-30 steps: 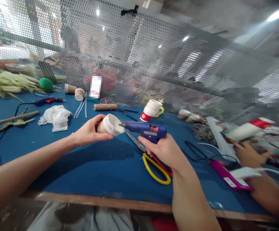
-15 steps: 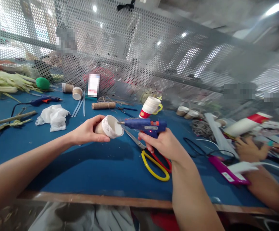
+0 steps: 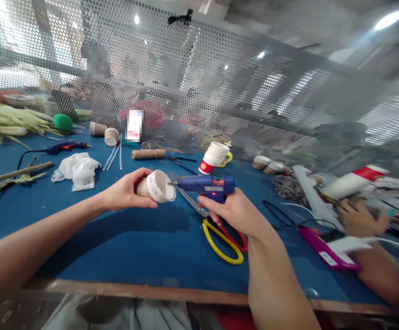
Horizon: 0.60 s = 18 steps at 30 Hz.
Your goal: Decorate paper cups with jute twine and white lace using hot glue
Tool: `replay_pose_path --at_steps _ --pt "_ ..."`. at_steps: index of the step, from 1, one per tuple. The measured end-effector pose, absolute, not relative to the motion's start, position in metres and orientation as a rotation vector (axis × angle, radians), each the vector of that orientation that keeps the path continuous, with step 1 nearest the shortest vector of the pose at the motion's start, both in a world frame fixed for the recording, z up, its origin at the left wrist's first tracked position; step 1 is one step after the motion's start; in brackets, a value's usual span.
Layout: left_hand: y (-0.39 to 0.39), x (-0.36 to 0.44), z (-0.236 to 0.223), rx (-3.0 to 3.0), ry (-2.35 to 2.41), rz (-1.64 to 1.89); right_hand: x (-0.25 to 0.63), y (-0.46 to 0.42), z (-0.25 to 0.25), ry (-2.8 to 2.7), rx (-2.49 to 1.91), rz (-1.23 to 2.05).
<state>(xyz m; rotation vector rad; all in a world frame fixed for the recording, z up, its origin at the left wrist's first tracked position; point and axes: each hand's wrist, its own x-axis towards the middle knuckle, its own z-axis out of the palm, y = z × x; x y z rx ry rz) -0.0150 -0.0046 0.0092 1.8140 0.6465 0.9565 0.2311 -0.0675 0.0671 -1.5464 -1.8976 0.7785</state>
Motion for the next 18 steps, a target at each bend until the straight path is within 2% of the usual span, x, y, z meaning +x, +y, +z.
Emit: replay_pose_path --at_steps 6,14,18 --pt "-0.004 -0.015 0.007 1.765 0.697 1.005 0.233 -0.066 0.063 -1.752 -1.325 0.922" --pt "-0.015 -0.007 0.01 1.605 0.66 1.12 0.207 -0.057 0.042 -1.315 -1.118 1.366" --pt "-0.015 -0.006 0.01 1.574 0.632 1.143 0.201 -0.055 0.04 -1.206 -1.088 1.44"
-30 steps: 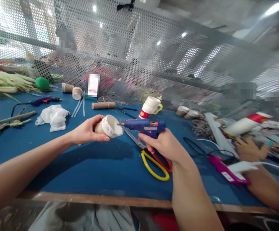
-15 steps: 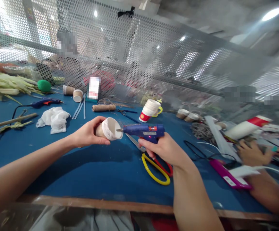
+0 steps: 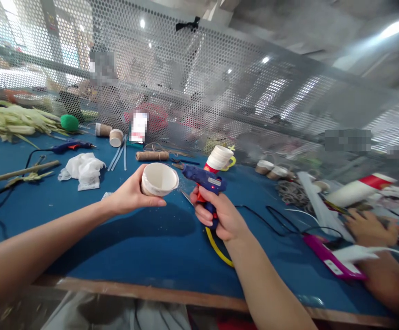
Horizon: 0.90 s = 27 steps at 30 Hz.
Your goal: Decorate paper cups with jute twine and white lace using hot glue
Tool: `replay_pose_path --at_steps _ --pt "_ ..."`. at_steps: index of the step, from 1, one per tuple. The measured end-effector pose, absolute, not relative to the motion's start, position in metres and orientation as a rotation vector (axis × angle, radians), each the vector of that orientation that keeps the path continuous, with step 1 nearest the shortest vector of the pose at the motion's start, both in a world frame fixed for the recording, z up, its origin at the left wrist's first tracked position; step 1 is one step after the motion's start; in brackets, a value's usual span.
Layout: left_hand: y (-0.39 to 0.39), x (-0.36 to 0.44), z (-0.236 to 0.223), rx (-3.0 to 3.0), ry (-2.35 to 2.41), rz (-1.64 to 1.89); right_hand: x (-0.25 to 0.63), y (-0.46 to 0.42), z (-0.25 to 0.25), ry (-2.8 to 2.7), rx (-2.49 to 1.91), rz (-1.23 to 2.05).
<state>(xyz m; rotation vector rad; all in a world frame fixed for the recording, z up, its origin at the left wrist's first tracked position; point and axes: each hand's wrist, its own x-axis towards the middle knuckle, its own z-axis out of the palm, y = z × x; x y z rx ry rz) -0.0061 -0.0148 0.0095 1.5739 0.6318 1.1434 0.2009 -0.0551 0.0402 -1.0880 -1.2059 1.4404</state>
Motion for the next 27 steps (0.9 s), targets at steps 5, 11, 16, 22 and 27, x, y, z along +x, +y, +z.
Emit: replay_pose_path --at_steps 5,11,16,22,27 --pt "-0.013 -0.007 0.008 1.584 0.601 1.192 0.199 -0.054 0.04 -1.167 -1.076 1.504" --pt "-0.012 -0.007 0.007 1.609 0.625 1.198 0.199 -0.057 0.039 -1.302 -1.161 1.384" --pt "-0.01 -0.008 0.008 1.659 0.759 1.184 0.199 -0.064 0.043 -1.561 -1.358 0.89" --pt "-0.008 -0.009 0.007 1.76 0.88 1.147 0.203 -0.066 0.049 -1.749 -1.585 0.66" --pt "-0.008 -0.01 0.008 1.865 0.889 1.077 0.212 -0.066 0.056 -1.805 -1.519 0.766"
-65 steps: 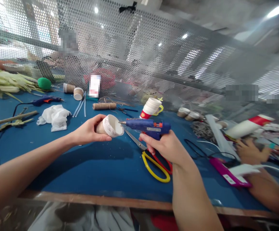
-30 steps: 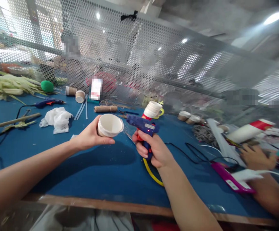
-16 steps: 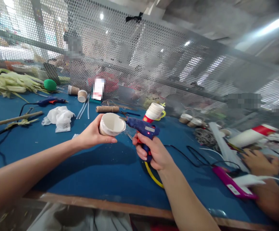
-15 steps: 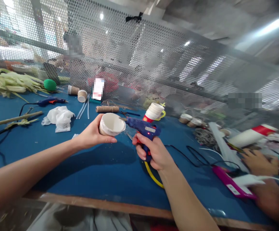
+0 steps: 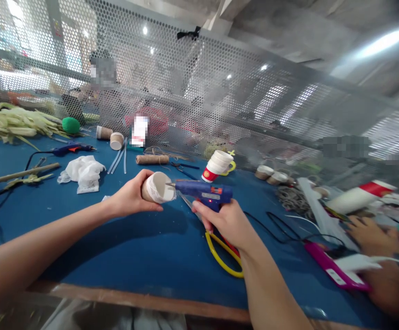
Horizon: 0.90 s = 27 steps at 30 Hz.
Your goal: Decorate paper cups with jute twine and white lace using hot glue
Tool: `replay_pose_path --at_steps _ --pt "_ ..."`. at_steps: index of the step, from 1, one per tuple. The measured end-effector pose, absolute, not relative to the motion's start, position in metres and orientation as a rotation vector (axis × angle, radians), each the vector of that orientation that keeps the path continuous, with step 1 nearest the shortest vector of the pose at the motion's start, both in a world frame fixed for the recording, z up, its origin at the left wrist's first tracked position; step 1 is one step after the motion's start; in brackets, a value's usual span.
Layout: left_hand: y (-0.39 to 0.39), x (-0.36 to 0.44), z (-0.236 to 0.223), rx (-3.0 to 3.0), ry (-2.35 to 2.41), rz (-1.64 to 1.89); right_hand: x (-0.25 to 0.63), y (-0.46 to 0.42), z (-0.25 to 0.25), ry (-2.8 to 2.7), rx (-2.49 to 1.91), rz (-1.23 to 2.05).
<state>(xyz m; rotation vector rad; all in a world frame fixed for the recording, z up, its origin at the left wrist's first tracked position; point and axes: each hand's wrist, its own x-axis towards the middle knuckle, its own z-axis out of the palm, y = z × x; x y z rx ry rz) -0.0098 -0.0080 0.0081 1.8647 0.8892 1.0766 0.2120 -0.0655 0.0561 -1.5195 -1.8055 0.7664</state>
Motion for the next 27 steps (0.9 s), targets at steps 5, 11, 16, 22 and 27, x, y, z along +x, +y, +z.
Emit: replay_pose_path --at_steps 5,11,16,22,27 --pt "-0.009 -0.012 0.011 1.913 0.884 1.023 0.221 -0.063 0.061 -1.822 -1.402 0.773" --pt "-0.008 -0.014 0.012 1.911 0.797 0.991 0.225 -0.06 0.057 -1.845 -1.463 0.799" --pt "-0.007 -0.013 0.011 1.896 0.809 0.993 0.222 -0.062 0.058 -1.833 -1.549 0.751" --pt "-0.007 -0.014 0.011 1.951 0.827 0.984 0.223 -0.063 0.059 -1.83 -1.502 0.781" --pt "-0.008 -0.012 0.011 1.918 0.846 1.015 0.223 -0.063 0.057 -1.824 -1.476 0.847"
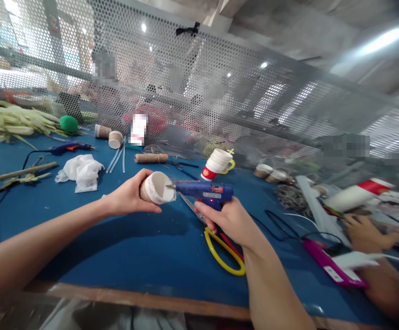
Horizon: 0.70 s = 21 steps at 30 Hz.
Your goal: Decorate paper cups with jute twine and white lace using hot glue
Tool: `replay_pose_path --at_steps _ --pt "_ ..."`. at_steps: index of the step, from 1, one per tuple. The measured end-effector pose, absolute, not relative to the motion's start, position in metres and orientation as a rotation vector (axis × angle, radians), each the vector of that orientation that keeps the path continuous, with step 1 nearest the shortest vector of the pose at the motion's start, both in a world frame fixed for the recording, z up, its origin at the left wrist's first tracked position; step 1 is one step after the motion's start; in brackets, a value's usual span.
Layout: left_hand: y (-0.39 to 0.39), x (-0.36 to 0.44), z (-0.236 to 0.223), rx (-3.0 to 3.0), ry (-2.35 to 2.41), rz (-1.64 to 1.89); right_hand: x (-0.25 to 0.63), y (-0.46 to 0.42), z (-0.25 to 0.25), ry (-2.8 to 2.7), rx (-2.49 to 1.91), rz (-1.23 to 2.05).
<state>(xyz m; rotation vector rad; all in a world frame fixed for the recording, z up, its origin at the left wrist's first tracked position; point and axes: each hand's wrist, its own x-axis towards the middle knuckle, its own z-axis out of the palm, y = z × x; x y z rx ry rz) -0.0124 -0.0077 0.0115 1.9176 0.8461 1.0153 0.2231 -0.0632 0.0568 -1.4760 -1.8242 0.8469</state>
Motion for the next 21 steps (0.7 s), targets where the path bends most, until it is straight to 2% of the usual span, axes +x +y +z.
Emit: replay_pose_path --at_steps 10,16,21 --pt "-0.008 -0.014 0.007 1.788 0.687 1.095 0.212 -0.054 0.045 -1.254 -1.13 1.341" --pt "-0.012 -0.01 0.01 1.765 0.731 1.153 0.202 -0.052 0.038 -1.155 -1.074 1.485" --pt "-0.014 -0.01 0.012 1.748 0.717 1.178 0.2 -0.054 0.037 -1.153 -1.068 1.471"
